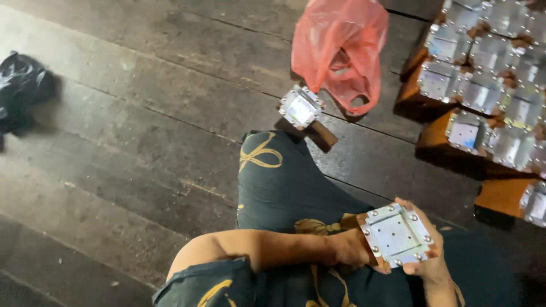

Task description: The person sits on the floor and uses a small wooden stick to press or tap the metal plates on small wooden blocks. They handle several blocks one at a time, tapping the metal surfaces and then placing the blocks aside.

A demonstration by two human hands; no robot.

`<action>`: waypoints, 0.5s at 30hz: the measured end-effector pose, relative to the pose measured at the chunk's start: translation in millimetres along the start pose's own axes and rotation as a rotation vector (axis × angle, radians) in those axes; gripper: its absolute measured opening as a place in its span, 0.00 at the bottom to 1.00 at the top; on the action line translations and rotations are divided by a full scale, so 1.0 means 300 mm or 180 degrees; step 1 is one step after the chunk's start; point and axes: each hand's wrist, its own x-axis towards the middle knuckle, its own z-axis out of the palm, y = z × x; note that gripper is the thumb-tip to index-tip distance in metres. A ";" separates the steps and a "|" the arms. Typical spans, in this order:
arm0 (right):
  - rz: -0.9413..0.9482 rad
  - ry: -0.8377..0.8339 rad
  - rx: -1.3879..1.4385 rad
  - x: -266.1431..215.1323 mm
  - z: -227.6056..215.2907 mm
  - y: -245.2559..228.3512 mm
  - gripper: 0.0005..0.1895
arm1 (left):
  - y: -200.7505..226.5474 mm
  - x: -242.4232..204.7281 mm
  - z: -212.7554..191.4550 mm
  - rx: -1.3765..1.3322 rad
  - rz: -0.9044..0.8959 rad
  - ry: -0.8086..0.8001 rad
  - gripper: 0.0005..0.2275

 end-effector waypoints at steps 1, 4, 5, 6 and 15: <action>-0.0016 -0.0090 0.0012 0.006 0.001 0.023 0.70 | -0.053 0.007 0.002 -0.0002 0.0030 0.0087 0.31; 0.0100 -0.0214 0.0023 0.003 0.003 0.065 0.71 | -0.144 0.014 0.009 0.1489 0.0328 0.0418 0.32; 0.0264 -0.0302 0.0120 0.009 0.008 0.069 0.71 | -0.131 0.002 0.004 0.1410 0.0333 0.0592 0.32; 0.0435 -0.0375 0.0219 0.010 0.014 0.073 0.71 | -0.118 -0.014 -0.001 0.1327 0.0331 0.0753 0.31; 0.0593 -0.0593 -0.0125 0.038 0.039 0.060 0.69 | 0.003 -0.055 0.010 0.0663 0.0367 0.1816 0.29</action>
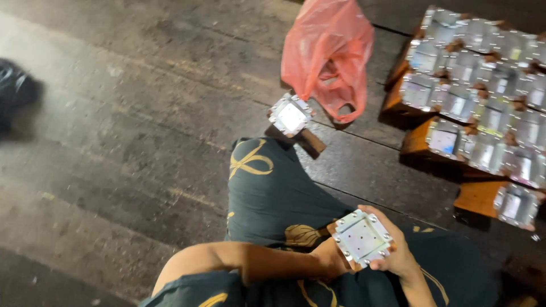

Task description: The person sits on the floor and uses a small wooden stick to press or tap the metal plates on small wooden blocks. They handle several blocks one at a time, tapping the metal surfaces and then placing the blocks aside.

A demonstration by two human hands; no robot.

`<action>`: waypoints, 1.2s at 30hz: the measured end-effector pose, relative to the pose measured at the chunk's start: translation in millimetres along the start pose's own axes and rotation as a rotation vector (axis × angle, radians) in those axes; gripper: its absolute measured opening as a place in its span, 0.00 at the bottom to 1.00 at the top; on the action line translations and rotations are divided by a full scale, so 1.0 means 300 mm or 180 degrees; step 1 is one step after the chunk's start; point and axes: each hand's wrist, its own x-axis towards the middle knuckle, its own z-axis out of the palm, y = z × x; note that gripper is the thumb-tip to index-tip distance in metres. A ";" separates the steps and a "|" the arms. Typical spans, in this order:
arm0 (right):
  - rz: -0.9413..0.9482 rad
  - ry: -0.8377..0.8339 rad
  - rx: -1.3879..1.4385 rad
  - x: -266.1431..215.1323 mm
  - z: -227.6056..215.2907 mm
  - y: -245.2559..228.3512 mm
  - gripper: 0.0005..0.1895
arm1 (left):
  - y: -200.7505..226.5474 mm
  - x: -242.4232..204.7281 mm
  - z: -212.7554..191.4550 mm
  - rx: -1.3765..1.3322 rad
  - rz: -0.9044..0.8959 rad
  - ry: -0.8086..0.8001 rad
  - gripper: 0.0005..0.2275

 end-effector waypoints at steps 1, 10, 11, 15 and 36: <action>-0.0022 0.0122 -0.0008 0.011 0.010 -0.024 0.69 | 0.013 0.002 -0.006 0.0023 0.0035 -0.0116 0.29; 0.0196 0.1519 -0.1627 -0.056 0.058 -0.224 0.46 | 0.143 0.062 -0.037 -0.0173 -0.0391 -0.0607 0.27; 0.0934 0.1465 -0.1402 -0.049 0.082 -0.258 0.39 | 0.147 0.064 -0.039 -0.0170 -0.0470 -0.0632 0.26; 0.0431 0.2321 -0.0865 -0.071 0.117 -0.155 0.32 | 0.189 0.061 0.004 -0.0061 -0.0737 -0.0788 0.25; 0.2051 0.5509 -0.1453 -1.156 -0.673 -0.122 0.18 | 0.119 0.154 -0.017 0.0359 -0.3088 -0.0414 0.18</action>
